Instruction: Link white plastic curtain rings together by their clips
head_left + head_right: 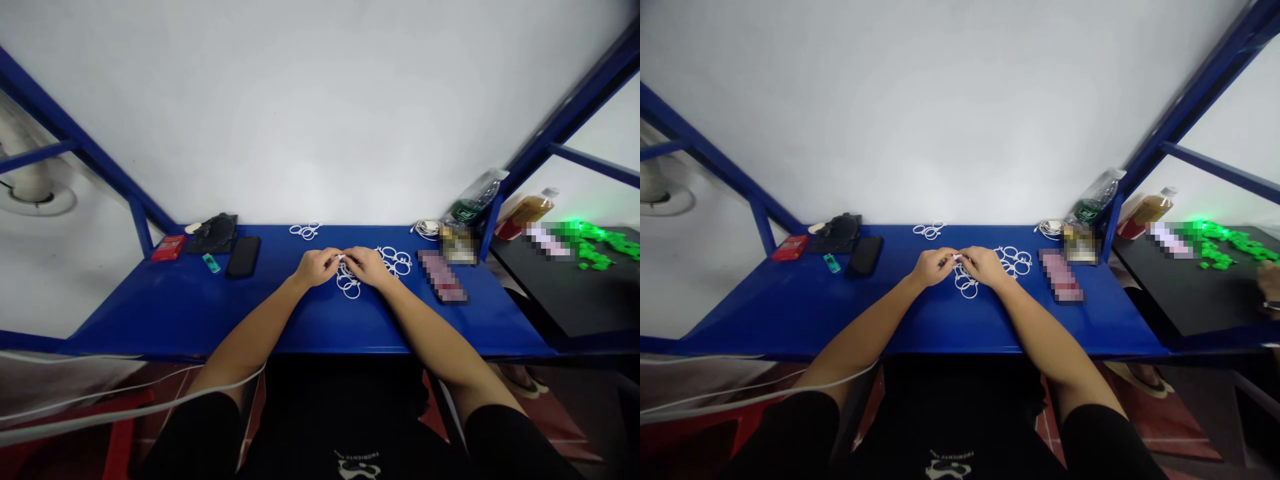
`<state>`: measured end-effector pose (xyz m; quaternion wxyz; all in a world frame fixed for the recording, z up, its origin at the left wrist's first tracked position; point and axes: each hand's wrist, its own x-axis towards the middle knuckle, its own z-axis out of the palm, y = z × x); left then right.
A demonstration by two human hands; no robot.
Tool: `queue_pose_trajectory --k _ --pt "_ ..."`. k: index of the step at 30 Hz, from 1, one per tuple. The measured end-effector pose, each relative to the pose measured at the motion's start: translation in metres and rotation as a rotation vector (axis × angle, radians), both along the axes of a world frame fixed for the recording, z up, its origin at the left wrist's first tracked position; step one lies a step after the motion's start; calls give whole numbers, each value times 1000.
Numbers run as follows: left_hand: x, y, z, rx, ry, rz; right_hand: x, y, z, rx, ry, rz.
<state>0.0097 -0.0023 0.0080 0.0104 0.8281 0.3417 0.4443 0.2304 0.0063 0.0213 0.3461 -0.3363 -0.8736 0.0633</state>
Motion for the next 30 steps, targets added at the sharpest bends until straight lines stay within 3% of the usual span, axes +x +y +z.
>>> queue_pose_trajectory --k 12,23,26,30 --pt "1 2 -4 -27 -39 90 -2 -3 0 31 -32 28" --pt "1 5 -1 -15 -125 4 -1 -3 3 2 18 29" --pt "-6 10 -3 -73 -134 78 6 0 6 5 64 -49" --pt "-24 29 -14 -147 -65 306 15 3 11 21 127 -127"
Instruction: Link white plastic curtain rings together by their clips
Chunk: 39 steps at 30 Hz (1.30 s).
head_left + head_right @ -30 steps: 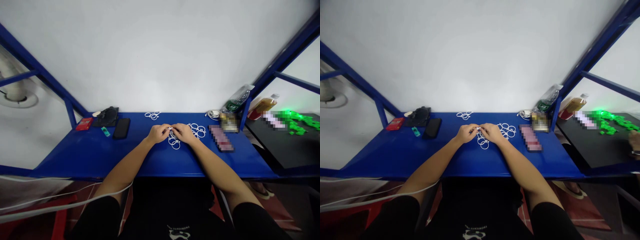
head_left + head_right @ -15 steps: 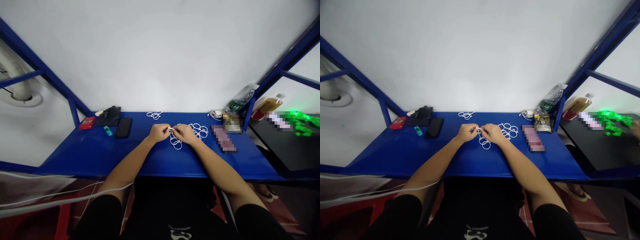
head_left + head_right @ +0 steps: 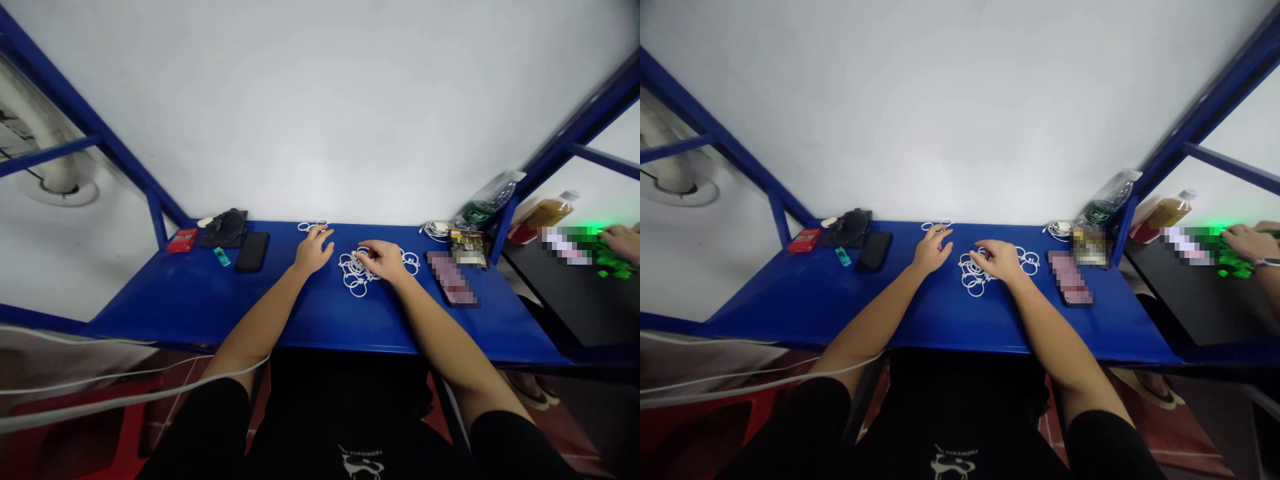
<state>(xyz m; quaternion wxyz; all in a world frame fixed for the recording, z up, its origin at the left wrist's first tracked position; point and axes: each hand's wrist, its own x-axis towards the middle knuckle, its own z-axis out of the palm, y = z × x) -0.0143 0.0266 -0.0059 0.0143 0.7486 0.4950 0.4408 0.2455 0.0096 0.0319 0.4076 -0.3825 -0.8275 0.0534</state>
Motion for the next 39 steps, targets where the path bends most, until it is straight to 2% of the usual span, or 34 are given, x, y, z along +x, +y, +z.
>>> queue_pose_trajectory --k 3,5,7,10,12,15,18,22,25,29,35,39 --pt "-12 15 -10 -121 102 131 1 1 1 3 34 -36" --pt "-15 18 -13 -213 160 165 -1 1 0 -1 30 -32" --pt "-15 16 -13 -271 190 142 -4 1 -2 -12 13 -19" --pt "-9 8 -9 -300 226 19 -6 1 -5 -34 -7 -10" --pt "-3 1 -5 -273 249 -104 -6 2 -7 -47 -19 -2" --pt "8 -8 4 -114 179 -277 -7 2 -8 -77 -27 8" --pt "18 -18 15 43 13 -326 -9 -1 -7 -97 -7 55" --pt "25 -27 23 76 -50 -401 -14 -3 -4 -69 40 131" --pt "29 -28 22 72 -137 -392 -15 -3 -3 -74 59 139" --pt "32 -25 17 44 -260 -309 -15 -4 -4 -123 73 117" --pt "29 -24 14 31 -124 -345 -20 -9 -7 -139 49 124" --pt "28 -24 15 50 -112 -348 -20 -9 -7 -144 40 124"
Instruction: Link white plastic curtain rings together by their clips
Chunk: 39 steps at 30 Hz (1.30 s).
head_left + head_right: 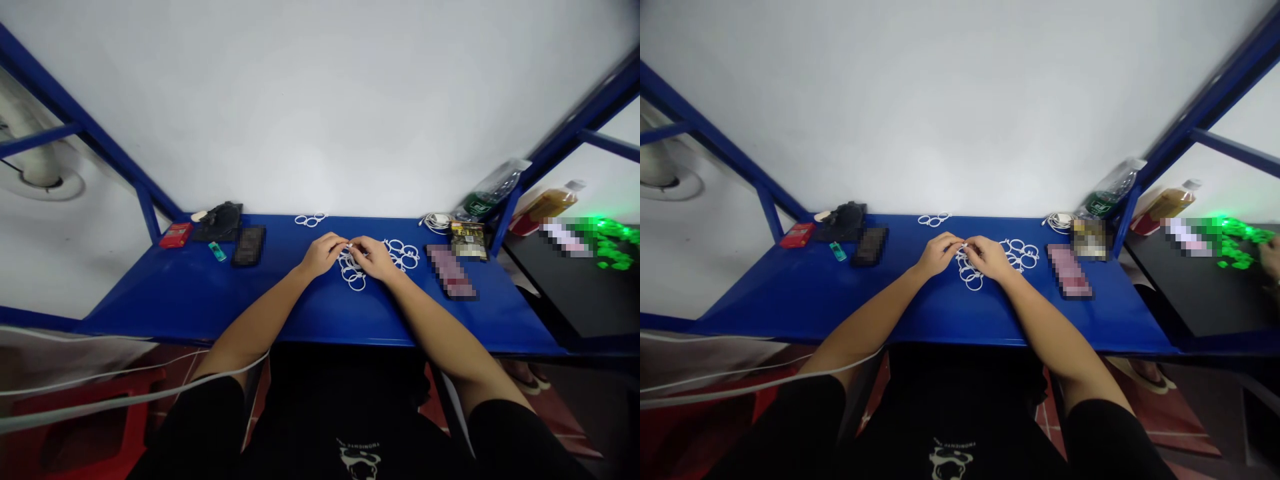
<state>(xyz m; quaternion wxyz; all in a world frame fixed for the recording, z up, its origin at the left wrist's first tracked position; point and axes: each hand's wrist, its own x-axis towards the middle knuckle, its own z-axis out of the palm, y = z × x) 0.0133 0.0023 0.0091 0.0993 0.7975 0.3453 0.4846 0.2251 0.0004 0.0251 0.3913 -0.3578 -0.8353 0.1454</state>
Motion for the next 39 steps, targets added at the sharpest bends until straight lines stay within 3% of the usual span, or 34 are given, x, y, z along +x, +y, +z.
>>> queue_pose_trajectory --k 16,20,26,31,39 --pt "3 -3 -2 -18 195 -78 7 10 -5 43 -53 -13" --pt "-9 5 0 -83 202 118 8 11 -2 109 -50 -67" --pt "-32 27 -4 -372 408 523 9 12 -2 171 8 -61" --pt "-32 30 -9 -468 544 571 8 13 -6 144 -1 -53" --pt "-29 25 -3 -458 416 587 7 13 -7 131 5 -37"
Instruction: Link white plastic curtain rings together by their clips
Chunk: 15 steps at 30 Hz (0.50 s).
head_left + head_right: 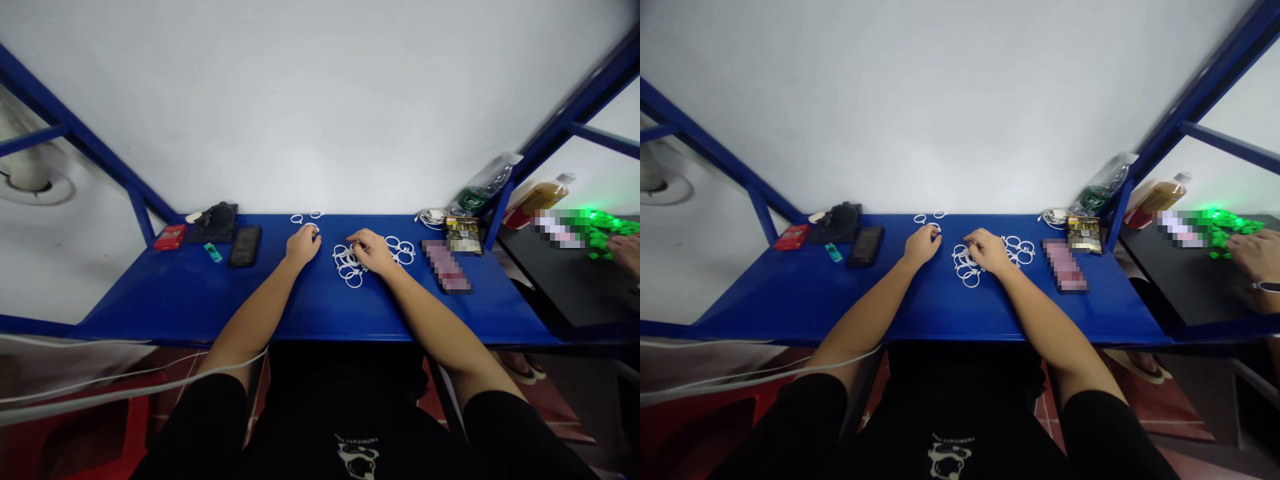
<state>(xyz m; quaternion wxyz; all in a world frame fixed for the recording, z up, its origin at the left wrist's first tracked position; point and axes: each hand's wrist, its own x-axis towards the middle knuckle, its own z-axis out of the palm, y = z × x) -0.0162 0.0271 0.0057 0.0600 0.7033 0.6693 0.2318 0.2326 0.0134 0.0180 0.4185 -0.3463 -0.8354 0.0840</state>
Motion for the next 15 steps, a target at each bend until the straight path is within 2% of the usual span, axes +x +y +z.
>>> queue_pose_trajectory --k 6,11,15 --pt "3 -1 1 130 -39 -27 0 0 0 -13 -14 0" --pt "-3 4 -8 20 26 -93 1 1 -1 -11 -35 0" --pt "-2 2 -9 75 -45 -256 0 -1 0 -13 -43 -6"
